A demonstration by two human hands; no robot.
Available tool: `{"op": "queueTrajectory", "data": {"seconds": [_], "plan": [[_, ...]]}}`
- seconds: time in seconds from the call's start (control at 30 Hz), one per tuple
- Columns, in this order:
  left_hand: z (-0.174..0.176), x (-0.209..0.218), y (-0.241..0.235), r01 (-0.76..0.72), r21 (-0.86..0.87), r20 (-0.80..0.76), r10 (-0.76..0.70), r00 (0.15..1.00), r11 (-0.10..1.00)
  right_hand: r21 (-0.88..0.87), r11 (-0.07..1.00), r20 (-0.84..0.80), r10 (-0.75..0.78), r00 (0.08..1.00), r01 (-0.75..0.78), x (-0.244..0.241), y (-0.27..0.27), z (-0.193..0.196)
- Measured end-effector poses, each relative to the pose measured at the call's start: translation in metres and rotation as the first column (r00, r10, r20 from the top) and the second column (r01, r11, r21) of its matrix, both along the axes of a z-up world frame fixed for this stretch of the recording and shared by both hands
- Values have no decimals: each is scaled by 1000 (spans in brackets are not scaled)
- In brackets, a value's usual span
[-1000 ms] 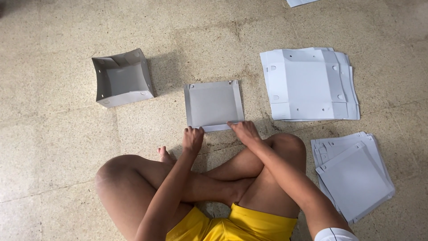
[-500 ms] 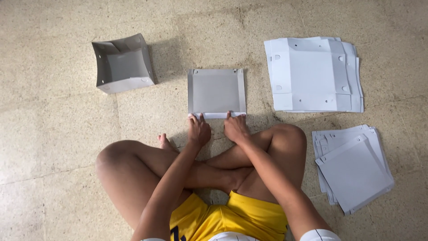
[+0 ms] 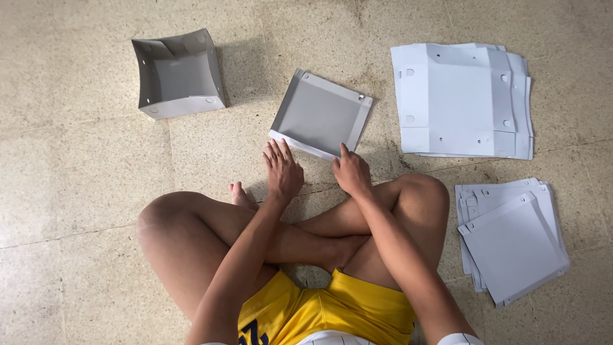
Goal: The person sits on the floor and assembles a small white paper box by folding the sides and tucking the tabs into slots. They handle one flat sheet at a time, fold the edges, and secure the corners to form a finished box.
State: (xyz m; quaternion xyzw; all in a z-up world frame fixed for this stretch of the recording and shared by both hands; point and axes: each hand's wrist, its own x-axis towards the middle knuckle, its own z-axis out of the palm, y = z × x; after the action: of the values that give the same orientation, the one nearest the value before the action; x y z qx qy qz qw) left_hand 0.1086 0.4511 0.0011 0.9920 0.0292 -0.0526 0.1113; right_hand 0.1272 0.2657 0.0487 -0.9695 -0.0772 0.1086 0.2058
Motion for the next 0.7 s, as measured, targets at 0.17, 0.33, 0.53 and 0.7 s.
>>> {"op": "queueTrajectory", "data": {"seconds": [0.17, 0.33, 0.53, 0.7], "plan": [[-10, 14, -7, 69, -23, -109, -71, 991, 997, 114, 984, -97, -125, 987, 136, 7, -1, -7], [-17, 18, -20, 291, -17, -37, -292, 956, 957, 61, 978, -97, -193, 976, 199, 21, 0, -8], [-4, 29, -22, 423, -79, 102, -415, 904, 903, 33, 986, -99, -158, 982, 162, 27, 16, 9], [-29, 31, -21, 408, -79, 178, -390, 904, 910, 318, 862, 40, -429, 902, 396, 52, -19, -49]]}}
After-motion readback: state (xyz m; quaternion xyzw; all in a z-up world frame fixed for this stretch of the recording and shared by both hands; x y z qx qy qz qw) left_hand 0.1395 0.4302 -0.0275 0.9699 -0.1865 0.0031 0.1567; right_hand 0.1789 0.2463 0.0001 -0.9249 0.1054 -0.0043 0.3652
